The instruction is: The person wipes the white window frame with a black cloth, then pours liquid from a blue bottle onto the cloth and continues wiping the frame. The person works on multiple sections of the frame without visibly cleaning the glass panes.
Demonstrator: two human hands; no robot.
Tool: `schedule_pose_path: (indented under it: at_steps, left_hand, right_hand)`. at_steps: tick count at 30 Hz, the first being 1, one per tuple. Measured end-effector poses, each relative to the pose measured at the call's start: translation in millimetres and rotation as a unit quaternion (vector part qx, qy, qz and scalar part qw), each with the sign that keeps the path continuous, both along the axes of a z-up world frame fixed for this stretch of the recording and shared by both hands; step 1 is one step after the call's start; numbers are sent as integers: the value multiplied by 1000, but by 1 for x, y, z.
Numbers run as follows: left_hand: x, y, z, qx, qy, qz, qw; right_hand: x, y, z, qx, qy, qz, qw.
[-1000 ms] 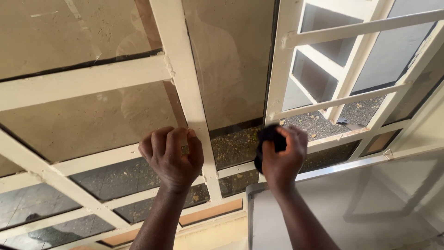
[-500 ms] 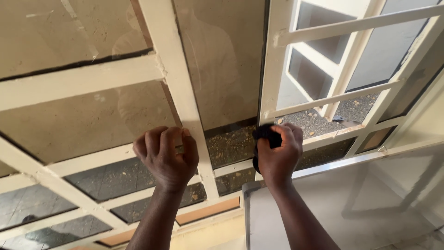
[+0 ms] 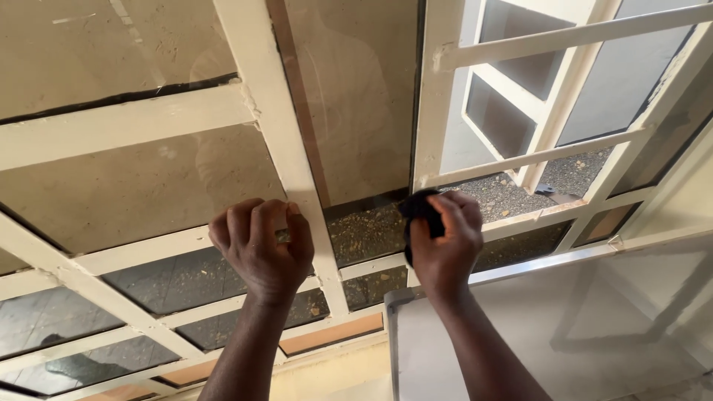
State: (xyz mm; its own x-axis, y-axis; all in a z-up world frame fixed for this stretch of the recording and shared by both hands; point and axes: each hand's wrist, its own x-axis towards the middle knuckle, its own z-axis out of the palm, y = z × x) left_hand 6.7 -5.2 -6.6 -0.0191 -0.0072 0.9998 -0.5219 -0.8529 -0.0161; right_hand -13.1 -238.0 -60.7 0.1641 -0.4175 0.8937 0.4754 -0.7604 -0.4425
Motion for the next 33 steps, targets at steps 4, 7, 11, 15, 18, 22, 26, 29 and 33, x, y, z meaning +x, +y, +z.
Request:
schedule_pose_path:
  at_steps: [4, 7, 11, 15, 18, 22, 26, 29, 33]
  left_hand:
    - [-4, -4, 3, -6, 0, -2, 1000]
    - [1, -4, -1, -5, 2, -2, 1000]
    - [-2, -9, 1, -4, 1, 3, 1000]
    - [-1, -19, -3, -15, -3, 3, 1000]
    - [1, -31, -9, 1, -5, -9, 1000]
    - [0, -49, -2, 2, -8, -6, 1000]
    - [21, -44, -8, -15, -23, 4, 1000]
    - [20, -42, -4, -6, -33, 7, 999]
    - [5, -46, 3, 11, -35, 19, 999]
  right_hand:
    - [-12, -7, -17, -10, 48, 34, 998]
    - [0, -22, -20, 3, 45, 3, 999]
    - [-2, -20, 8, 12, 6, 17, 1000]
    - [4, -21, -35, 10, 65, 34, 997]
    - [-15, -23, -32, 25, 136, 53, 989]
    - [-12, -33, -14, 37, 127, 77, 988]
    - [-7, -38, 3, 21, 84, 97, 991]
    - [-5, -42, -19, 10, 120, 99, 988]
    - [-21, -41, -39, -3, 189, 123, 974]
